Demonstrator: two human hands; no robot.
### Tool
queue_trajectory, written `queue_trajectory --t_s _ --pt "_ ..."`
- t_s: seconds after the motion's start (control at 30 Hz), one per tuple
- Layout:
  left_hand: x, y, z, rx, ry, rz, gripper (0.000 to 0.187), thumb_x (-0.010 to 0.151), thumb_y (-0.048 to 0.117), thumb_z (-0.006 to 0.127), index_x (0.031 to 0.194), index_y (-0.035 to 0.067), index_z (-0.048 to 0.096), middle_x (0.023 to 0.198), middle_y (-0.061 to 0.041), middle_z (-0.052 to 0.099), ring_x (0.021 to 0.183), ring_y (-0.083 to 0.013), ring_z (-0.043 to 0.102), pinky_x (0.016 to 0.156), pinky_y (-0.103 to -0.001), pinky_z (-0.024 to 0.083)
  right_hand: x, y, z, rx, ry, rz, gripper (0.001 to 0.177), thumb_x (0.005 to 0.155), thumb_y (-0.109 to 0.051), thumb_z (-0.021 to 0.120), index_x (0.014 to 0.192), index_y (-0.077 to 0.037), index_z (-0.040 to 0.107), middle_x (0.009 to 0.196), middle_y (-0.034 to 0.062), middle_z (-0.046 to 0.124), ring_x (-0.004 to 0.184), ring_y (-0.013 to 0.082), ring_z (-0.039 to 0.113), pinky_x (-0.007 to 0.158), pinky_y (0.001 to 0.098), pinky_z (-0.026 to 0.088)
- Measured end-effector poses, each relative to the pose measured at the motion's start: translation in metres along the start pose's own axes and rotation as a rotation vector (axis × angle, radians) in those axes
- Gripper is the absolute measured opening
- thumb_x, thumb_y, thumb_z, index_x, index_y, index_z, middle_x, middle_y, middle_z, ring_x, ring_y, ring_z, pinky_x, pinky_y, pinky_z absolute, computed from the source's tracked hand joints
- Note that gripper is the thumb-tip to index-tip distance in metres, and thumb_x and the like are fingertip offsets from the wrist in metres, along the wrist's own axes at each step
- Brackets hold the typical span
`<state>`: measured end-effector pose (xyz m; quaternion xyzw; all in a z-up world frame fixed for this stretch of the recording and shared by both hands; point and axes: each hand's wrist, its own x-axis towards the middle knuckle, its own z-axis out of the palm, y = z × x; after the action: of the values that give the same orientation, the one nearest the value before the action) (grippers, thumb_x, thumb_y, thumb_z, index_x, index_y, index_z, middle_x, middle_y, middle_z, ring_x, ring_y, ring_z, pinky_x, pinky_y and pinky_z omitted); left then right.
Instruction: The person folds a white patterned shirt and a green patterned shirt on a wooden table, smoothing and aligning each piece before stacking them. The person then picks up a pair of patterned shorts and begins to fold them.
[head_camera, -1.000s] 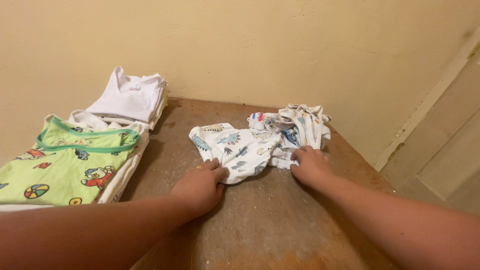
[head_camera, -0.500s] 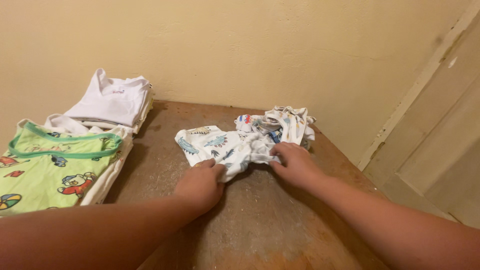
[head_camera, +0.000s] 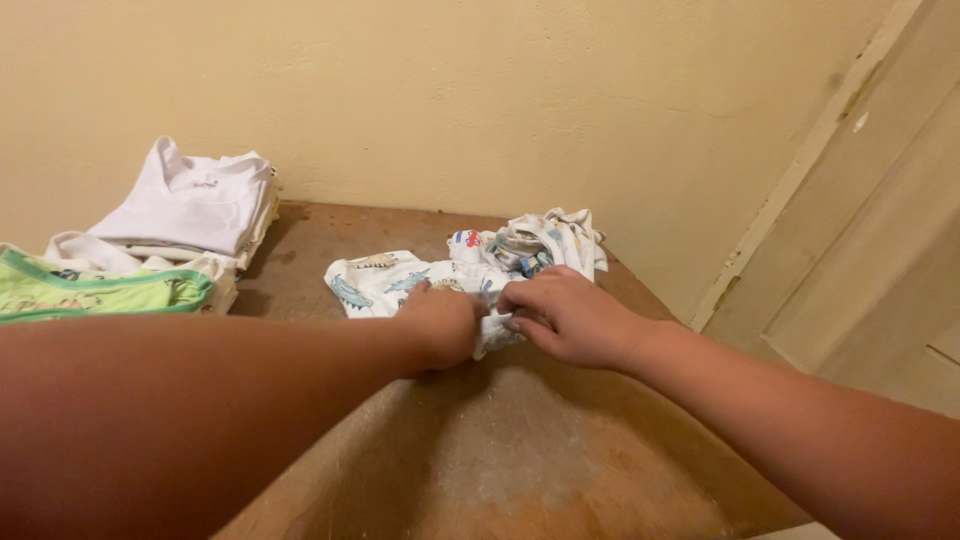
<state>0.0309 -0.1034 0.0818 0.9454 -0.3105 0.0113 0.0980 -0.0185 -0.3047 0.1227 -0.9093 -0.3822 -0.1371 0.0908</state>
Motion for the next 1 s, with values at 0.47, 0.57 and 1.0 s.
queue_trajectory --t_s 0.47,0.57,1.0 --pt "-0.025 -0.056 -0.096 0.462 -0.167 -0.031 0.039 0.098 0.051 0.053 0.111 0.023 0.076 0.101 -0.008 0.078 0.102 -0.0247 0.071 0.118 -0.050 0.033 0.012 0.038 -0.062 -0.398 -0.300 0.284 0.023 0.089 -0.036 0.066 0.101 -0.017 0.070 0.090 0.0046 0.073 0.090 0.0249 0.068 0.102 0.0444 0.042" --pt "-0.030 -0.049 -0.127 0.438 -0.173 -0.157 0.045 0.099 0.059 0.050 0.114 0.024 0.075 0.101 -0.003 0.079 0.096 -0.0175 0.072 0.120 -0.050 0.029 0.024 0.043 -0.073 -0.463 -0.232 0.366 0.026 0.091 -0.034 0.066 0.109 -0.016 0.073 0.105 0.0046 0.069 0.093 0.0252 0.067 0.092 0.0435 0.051" --pt "0.009 -0.079 -0.256 0.064 0.414 -0.180 0.026 0.087 0.032 0.080 0.107 0.015 0.082 0.102 -0.010 0.078 0.091 -0.0267 0.071 0.085 -0.042 0.056 0.090 0.034 -0.183 -0.547 0.003 0.649 0.023 0.093 -0.032 0.070 0.109 -0.021 0.081 0.104 0.0030 0.077 0.095 0.0253 0.073 0.080 0.0416 0.056"
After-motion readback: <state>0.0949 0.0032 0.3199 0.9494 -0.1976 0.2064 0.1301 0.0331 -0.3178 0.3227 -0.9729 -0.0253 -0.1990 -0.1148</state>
